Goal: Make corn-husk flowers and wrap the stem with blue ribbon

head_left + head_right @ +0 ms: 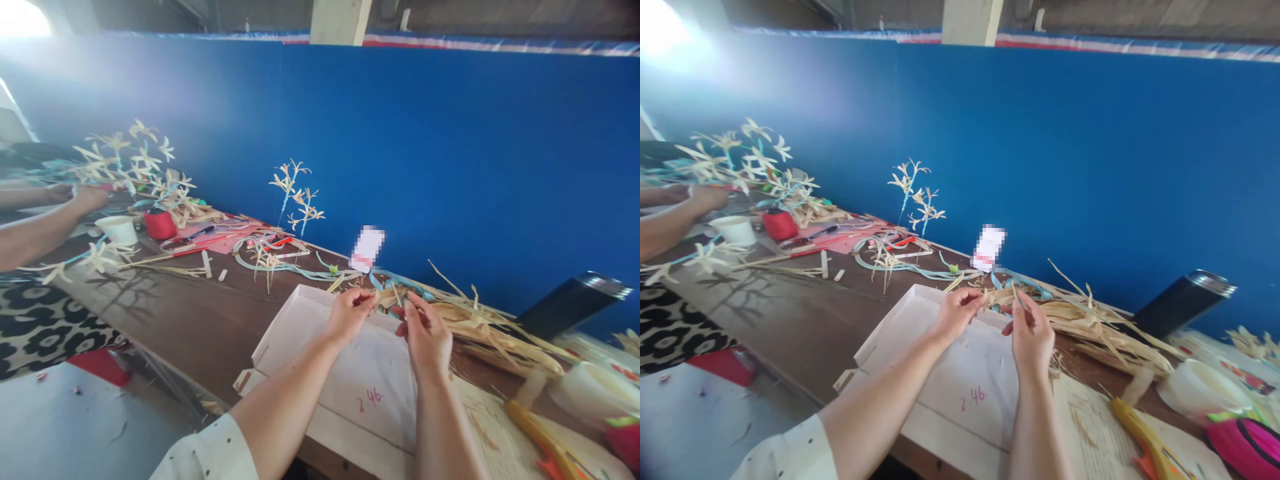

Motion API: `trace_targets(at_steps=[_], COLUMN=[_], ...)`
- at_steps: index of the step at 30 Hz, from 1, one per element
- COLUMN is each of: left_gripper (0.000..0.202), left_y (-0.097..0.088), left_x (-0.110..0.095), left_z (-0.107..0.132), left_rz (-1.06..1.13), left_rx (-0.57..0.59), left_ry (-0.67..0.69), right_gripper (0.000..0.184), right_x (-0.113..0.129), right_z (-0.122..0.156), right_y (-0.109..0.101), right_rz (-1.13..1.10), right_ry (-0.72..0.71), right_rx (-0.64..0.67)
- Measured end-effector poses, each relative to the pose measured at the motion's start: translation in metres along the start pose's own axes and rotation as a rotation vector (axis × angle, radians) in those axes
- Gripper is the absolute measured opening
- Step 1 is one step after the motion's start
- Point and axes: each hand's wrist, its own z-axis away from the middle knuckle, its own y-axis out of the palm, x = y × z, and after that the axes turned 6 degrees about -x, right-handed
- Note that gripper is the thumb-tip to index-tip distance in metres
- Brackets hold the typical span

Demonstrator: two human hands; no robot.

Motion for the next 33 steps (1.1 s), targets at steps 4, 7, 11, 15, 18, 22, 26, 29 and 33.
trace_targets(at_steps=[4,7,11,15,18,22,26,29,33], left_gripper=[0.022,0.022,0.02,0.023,0.026,0.024,0.017,0.014,0.012], left_y=[-0.002,-0.004,-0.004,-0.007,-0.014,-0.031,-0.05,-0.064,-0.077], left_x=[-0.002,-0.003,-0.003,-0.004,-0.009,-0.017,-0.021,-0.022,-0.018], left_z=[0.0,0.001,0.002,0.005,0.004,-0.008,-0.021,-0.025,-0.026], left_rz=[-0.016,-0.052,-0.113,-0.206,-0.239,-0.299,-0.605,-0.781,-0.869], left_rx=[-0.009,-0.026,-0.021,-0.062,-0.267,-0.631,-0.618,-0.504,-0.28], left_ry=[0.059,0.121,0.199,0.321,0.396,0.419,0.194,0.011,-0.114], right_gripper=[0.047,0.047,0.044,0.037,0.03,0.025,0.023,0.021,0.02], right_x=[0.003,0.001,-0.002,-0.003,-0.002,-0.002,-0.007,-0.011,-0.009], right_z=[0.008,0.011,0.012,0.011,0.011,0.01,0.008,0.008,0.011], right_y=[0.008,0.012,0.016,0.018,0.018,0.016,0.015,0.014,0.015], right_rz=[-0.122,-0.132,-0.225,-0.308,-0.392,-0.454,-0.463,-0.415,-0.328], right_ry=[0.056,0.103,0.147,0.204,0.233,0.221,0.261,0.289,0.31], right_rx=[0.247,0.288,0.264,0.267,0.256,0.227,0.27,0.404,0.51])
